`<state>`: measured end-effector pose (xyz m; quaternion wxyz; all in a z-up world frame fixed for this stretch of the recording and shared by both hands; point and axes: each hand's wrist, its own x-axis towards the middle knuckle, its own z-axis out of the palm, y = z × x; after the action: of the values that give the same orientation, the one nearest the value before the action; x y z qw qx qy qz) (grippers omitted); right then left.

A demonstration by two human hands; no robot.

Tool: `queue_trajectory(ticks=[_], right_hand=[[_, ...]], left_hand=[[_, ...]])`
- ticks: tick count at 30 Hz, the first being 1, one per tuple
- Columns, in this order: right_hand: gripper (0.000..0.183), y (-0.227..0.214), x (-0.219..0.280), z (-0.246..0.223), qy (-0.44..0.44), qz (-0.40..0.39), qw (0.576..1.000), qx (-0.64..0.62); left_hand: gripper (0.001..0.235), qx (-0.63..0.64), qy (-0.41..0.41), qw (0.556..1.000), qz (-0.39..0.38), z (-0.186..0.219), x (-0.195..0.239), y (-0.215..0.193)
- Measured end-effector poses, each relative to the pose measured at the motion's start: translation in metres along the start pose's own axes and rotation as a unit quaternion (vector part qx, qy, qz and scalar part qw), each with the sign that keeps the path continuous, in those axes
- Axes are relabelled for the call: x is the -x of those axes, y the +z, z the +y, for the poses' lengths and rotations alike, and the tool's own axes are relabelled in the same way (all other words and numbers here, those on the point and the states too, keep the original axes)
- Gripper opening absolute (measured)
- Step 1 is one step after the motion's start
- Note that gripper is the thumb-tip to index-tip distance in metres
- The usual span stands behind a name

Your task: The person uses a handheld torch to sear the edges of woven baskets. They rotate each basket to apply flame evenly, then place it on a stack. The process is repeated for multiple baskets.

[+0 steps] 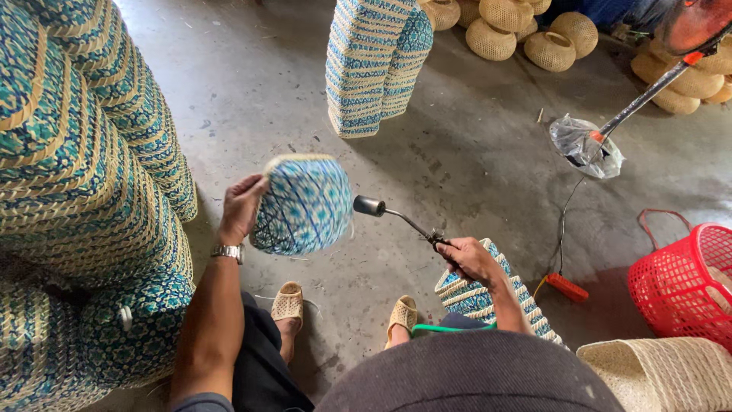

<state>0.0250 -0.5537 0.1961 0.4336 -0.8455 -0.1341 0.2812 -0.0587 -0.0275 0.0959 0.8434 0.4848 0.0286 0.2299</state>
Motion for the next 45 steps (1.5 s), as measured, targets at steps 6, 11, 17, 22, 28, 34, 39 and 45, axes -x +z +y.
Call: queue_trajectory(ticks=[6, 11, 17, 22, 28, 34, 39, 45], right_hand=[[0.033, 0.025, 0.018, -0.003, -0.008, -0.025, 0.999, 0.045], [0.032, 0.04, 0.035, -0.043, -0.042, -0.013, 0.999, 0.0], [0.034, 0.047, 0.049, -0.086, -0.082, 0.077, 0.988, 0.102], [0.038, 0.049, 0.052, -0.101, -0.133, 0.133, 0.965, 0.185], [0.037, 0.045, 0.052, -0.103, -0.126, 0.155, 0.956, 0.213], [0.037, 0.03, 0.048, -0.096, -0.096, 0.16, 0.955, 0.232], [0.036, 0.017, 0.049, -0.089, -0.137, 0.178, 0.953, 0.205], [0.035, -0.004, 0.066, -0.081, -0.117, 0.213, 0.944, 0.224]], left_hand=[[0.017, 0.214, 0.027, 0.976, 0.019, -0.004, -0.003, 0.009], [0.019, 0.103, 0.062, 0.992, 0.039, -0.013, 0.009, 0.028], [0.024, -0.273, 0.107, 0.956, -0.003, -0.016, 0.021, 0.036], [0.024, -0.665, 0.264, 0.69, -0.11, -0.015, 0.03, 0.047], [0.027, -0.724, 0.253, 0.619, -0.17, -0.001, 0.048, 0.071], [0.021, -0.756, 0.245, 0.571, -0.208, -0.003, 0.061, 0.082], [0.027, -0.741, 0.308, 0.544, -0.243, -0.026, 0.075, 0.082], [0.028, -0.775, 0.315, 0.45, -0.312, -0.045, 0.099, 0.097]])
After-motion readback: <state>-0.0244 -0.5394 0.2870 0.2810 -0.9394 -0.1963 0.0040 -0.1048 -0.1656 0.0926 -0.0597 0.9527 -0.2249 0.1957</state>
